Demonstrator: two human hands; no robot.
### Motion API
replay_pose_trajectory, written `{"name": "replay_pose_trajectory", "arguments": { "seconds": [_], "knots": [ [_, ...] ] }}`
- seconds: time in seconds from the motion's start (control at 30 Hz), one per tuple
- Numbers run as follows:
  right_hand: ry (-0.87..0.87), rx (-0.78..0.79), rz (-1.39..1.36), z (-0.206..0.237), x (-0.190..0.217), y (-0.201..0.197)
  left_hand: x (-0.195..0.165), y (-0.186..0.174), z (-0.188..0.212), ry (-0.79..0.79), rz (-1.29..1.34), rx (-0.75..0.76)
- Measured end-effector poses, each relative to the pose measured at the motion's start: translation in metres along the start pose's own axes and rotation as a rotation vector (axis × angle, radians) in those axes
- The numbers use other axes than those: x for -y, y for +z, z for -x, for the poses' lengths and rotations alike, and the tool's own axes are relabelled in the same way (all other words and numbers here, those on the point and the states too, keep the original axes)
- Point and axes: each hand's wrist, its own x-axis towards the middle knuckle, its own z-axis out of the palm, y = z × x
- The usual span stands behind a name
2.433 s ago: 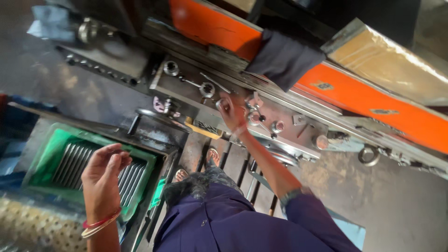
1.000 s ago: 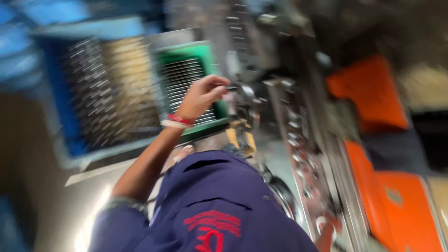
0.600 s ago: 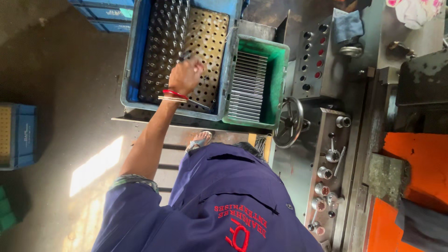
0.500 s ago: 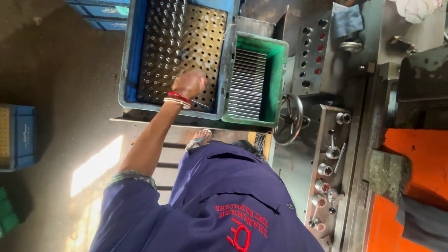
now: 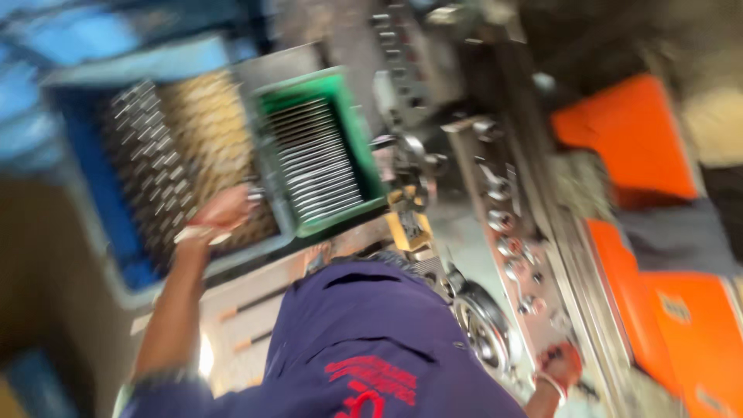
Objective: The person operates a metal forming machine by inserting metal rods into a die, pulling a lever to activate the machine, and then removing the formed parts. The person repeats this process multiple times, placing the finished parts into a blue tray.
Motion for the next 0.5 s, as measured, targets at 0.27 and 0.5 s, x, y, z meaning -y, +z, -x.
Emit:
{"name": "replay_pose_trajectory", "arguments": {
  "seconds": [0.27, 0.5],
  "knots": [
    [-1.167, 0.021, 1.248, 0.033, 0.007, 0.016, -0.127, 0.046, -0.065, 0.022, -1.019, -0.349],
    [-0.295, -0.111, 0.619, 0.082, -0.008, 0.042, -0.194, 0.200, -0.088, 0.168, -0.992, -0.173]
  ]
}}
